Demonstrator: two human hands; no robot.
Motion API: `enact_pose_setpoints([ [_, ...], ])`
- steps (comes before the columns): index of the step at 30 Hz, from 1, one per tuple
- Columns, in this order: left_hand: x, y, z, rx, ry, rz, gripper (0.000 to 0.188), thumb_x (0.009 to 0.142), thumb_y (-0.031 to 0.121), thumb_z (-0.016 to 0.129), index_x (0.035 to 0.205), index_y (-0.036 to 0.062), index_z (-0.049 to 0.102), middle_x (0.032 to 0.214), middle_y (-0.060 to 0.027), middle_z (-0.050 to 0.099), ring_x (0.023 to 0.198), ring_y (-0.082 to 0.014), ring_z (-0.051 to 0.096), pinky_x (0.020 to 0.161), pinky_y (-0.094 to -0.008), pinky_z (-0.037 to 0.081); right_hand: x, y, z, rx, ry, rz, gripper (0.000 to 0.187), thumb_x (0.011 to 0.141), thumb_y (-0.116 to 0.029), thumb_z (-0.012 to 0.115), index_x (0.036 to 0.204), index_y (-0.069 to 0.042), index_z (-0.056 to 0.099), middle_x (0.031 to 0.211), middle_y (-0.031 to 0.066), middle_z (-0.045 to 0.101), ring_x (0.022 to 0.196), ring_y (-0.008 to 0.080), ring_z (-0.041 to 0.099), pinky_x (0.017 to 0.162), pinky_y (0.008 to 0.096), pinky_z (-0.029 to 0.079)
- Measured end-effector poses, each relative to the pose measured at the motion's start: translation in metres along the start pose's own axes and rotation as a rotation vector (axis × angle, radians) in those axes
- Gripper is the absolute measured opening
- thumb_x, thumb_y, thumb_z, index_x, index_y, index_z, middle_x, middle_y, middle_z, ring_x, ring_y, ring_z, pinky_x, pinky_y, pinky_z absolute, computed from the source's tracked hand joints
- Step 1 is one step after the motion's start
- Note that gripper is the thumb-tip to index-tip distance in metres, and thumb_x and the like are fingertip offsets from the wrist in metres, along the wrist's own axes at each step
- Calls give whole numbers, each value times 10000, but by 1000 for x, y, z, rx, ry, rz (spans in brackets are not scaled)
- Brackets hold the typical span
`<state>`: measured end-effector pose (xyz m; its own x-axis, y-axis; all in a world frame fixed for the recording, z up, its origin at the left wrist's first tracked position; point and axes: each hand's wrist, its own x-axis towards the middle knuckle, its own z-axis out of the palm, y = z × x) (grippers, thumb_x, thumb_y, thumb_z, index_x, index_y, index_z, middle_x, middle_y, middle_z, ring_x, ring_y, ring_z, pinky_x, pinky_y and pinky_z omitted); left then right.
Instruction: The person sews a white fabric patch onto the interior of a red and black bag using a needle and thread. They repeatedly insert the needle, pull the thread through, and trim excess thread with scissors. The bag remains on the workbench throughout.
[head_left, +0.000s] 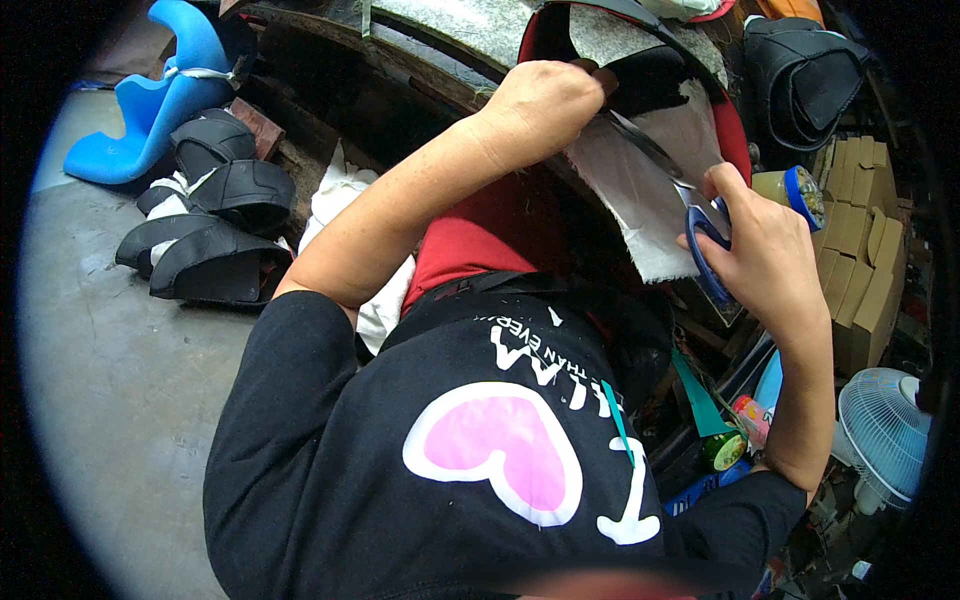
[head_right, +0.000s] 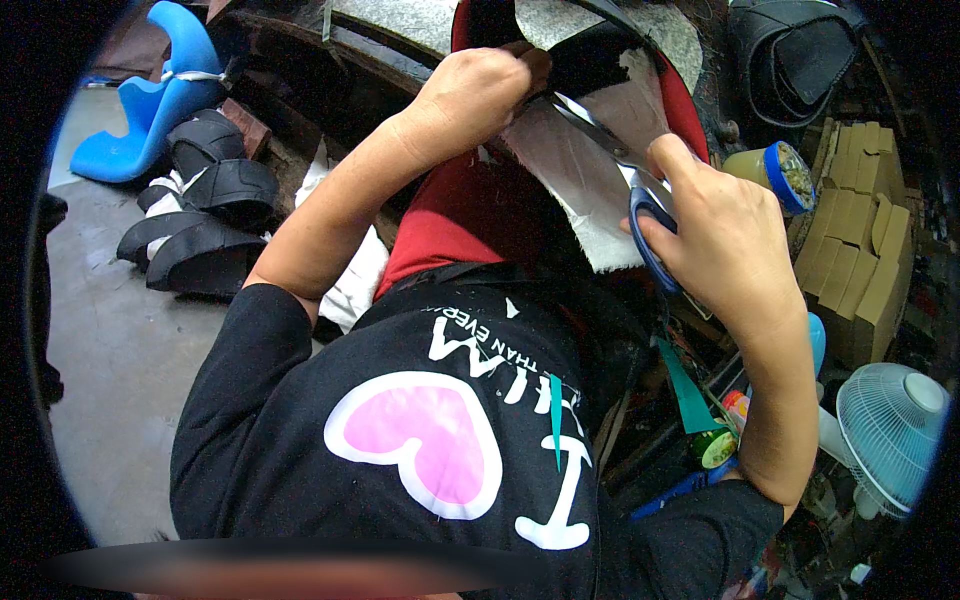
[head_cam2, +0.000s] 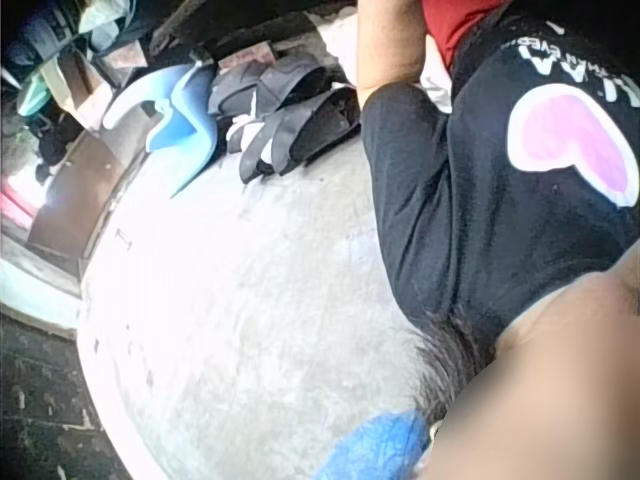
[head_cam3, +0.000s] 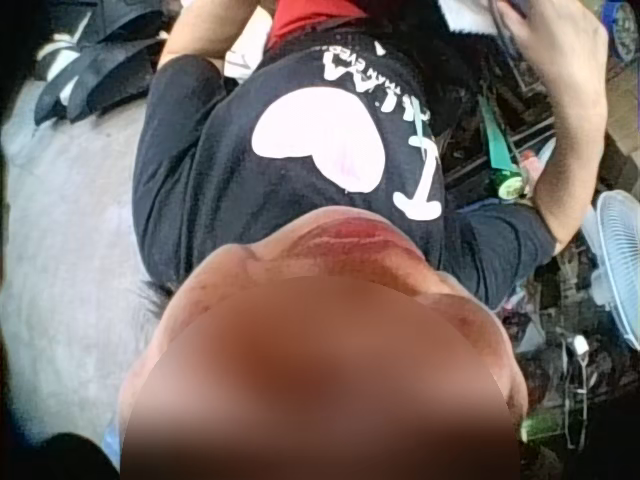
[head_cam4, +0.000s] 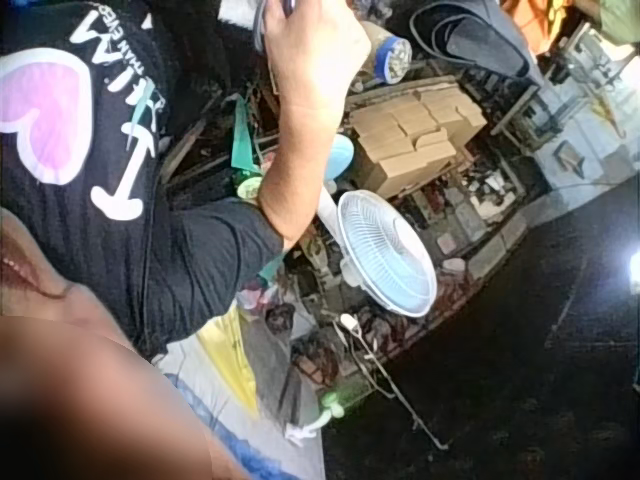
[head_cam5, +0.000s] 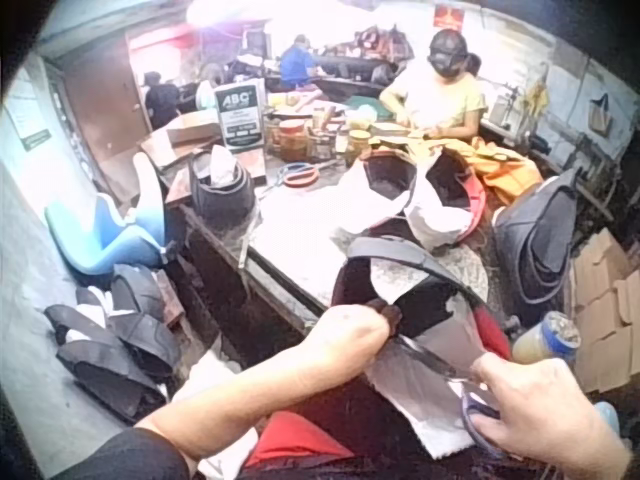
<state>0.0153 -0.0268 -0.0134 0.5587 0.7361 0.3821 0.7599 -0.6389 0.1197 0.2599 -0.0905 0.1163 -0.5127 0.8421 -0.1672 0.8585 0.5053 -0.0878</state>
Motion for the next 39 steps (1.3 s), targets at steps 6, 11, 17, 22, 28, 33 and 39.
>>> enact_pose_setpoints([
  [6, 0, 0, 0, -5, 31, 9, 127, 732, 79, 696, 844, 18, 690, 823, -154, 701, 835, -323, 716, 742, -406, 588, 1, 0, -8, -30, 11, -40, 430, 790, -238, 804, 1074, -76, 526, 879, 156, 698, 764, 323, 698, 688, 414, 514],
  [11, -1, -1, 3, 6, 55, 16, 137, 728, 90, 698, 848, 25, 694, 822, -148, 703, 837, -314, 717, 741, -397, 588, 9, 0, -2, -134, -10, -91, 435, 797, -171, 787, 1105, -73, 496, 843, 150, 689, 777, 325, 699, 692, 427, 524],
  [17, 0, 2, 6, 43, 59, 22, 119, 733, 99, 690, 830, 30, 702, 827, -141, 705, 839, -305, 719, 743, -391, 591, 15, 9, -7, -289, -132, -117, 455, 801, -123, 774, 1132, -73, 466, 819, 146, 678, 792, 334, 696, 686, 425, 531],
  [22, -1, 0, 4, 8, 43, -12, 93, 738, 92, 672, 793, 24, 704, 821, -154, 702, 829, -319, 714, 746, -405, 587, 13, 24, -3, -135, -65, -185, 466, 799, -125, 788, 1136, -77, 470, 780, 141, 648, 717, 322, 676, 648, 412, 510],
  [28, 0, 0, 4, -137, 9, -115, 126, 742, 76, 649, 825, -8, 695, 811, -191, 692, 810, -365, 699, 739, -444, 573, -10, 37, -34, 631, 71, 110, 454, 828, -123, 801, 1176, -65, 515, 700, 35, 591, 640, 79, 592, 572, 228, 431],
  [33, -2, 8, 2, -362, 136, -142, 196, 961, 175, 581, 1058, 20, 654, 926, -214, 673, 865, -403, 662, 772, -465, 539, 12, 45, -23, 607, 106, 181, 424, 860, -231, 804, 1130, -34, 543, 675, 4, 574, 620, 41, 541, 516, 204, 382],
  [39, -9, 9, -7, -482, 45, -177, 232, 938, 103, 571, 1118, -11, 662, 1055, -246, 665, 991, -429, 640, 865, -466, 523, -25, 85, -51, 951, 44, -56, 624, 727, -280, 905, 1168, -42, 532, 740, -12, 575, 554, 22, 545, 472, 160, 388],
])
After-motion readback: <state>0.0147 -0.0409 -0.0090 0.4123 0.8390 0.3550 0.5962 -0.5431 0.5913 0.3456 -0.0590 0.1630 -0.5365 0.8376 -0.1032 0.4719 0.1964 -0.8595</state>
